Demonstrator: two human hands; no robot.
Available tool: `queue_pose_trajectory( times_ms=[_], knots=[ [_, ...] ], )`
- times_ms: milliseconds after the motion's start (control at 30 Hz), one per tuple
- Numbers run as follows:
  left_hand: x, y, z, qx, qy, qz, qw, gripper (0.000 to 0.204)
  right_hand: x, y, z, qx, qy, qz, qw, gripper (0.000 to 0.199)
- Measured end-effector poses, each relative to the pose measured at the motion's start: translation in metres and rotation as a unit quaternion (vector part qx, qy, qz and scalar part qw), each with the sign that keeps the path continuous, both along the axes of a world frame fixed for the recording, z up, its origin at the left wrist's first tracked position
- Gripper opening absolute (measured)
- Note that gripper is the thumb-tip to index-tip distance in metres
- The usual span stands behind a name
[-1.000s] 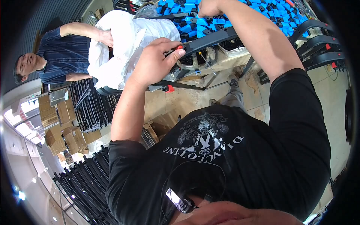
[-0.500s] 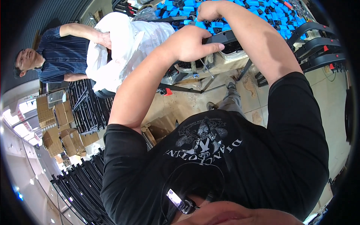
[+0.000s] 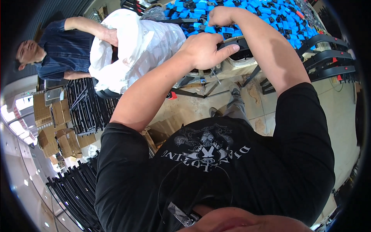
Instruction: The recorder is attaching blue foam protective pieces onto the bars of a black metal rack in an assembly line setting.
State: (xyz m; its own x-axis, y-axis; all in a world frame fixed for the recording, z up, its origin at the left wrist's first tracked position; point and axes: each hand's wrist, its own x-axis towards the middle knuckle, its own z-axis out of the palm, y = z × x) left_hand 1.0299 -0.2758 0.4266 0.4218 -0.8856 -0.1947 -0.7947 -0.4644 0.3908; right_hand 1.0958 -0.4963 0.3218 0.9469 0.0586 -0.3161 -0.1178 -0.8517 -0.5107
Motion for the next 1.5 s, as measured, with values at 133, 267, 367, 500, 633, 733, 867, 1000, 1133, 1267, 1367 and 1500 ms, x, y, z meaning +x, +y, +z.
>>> queue_pose_trajectory(
  times_ms=[133,267,367,500,633,733,867,1000,1133,1267,1367,1500],
  knots=[
    [0.019,0.020,-0.021,-0.198,0.174,0.083,0.961,0.057,0.000,0.018,0.022,0.007,0.078,-0.037,0.996,0.030],
    [0.040,0.066,-0.001,-0.188,0.167,0.195,0.948,0.050,-0.013,0.012,0.026,0.026,0.051,-0.073,0.996,0.028],
    [0.027,0.101,-0.001,-0.101,0.237,0.213,0.942,0.048,-0.012,0.009,0.020,0.011,0.036,-0.075,0.997,0.031],
    [0.023,0.106,-0.001,-0.087,0.390,0.249,0.882,0.041,-0.009,0.017,0.020,0.003,0.041,-0.075,0.996,0.035],
    [0.022,0.096,-0.001,-0.043,0.350,0.246,0.903,0.040,-0.009,0.011,0.017,-0.013,0.053,-0.092,0.994,0.030],
    [0.018,0.102,0.001,-0.047,0.344,0.247,0.905,0.039,-0.009,0.016,0.020,-0.102,0.071,-0.043,0.991,0.036],
    [0.018,0.124,-0.005,-0.106,0.419,0.172,0.885,0.036,-0.013,0.015,-0.003,-0.147,-0.051,0.043,0.987,0.045],
    [-0.018,0.144,-0.003,-0.119,0.349,0.159,0.916,0.039,-0.054,0.056,0.017,-0.115,-0.054,0.026,0.991,0.038],
    [-0.037,0.162,0.003,-0.140,0.247,0.070,0.956,0.041,-0.128,0.102,0.054,-0.049,-0.025,0.027,0.998,0.028],
    [-0.073,0.158,0.015,-0.103,0.176,0.026,0.979,0.043,-0.207,0.112,0.059,-0.029,-0.042,0.012,0.999,0.027],
    [-0.117,0.141,0.030,-0.110,0.002,0.023,0.994,0.042,-0.272,0.062,0.061,-0.099,0.037,-0.007,0.994,0.028],
    [-0.130,0.163,0.007,-0.131,-0.032,0.060,0.989,0.039,-0.343,-0.009,0.065,0.000,-0.028,-0.105,0.994,0.026]
  ],
)
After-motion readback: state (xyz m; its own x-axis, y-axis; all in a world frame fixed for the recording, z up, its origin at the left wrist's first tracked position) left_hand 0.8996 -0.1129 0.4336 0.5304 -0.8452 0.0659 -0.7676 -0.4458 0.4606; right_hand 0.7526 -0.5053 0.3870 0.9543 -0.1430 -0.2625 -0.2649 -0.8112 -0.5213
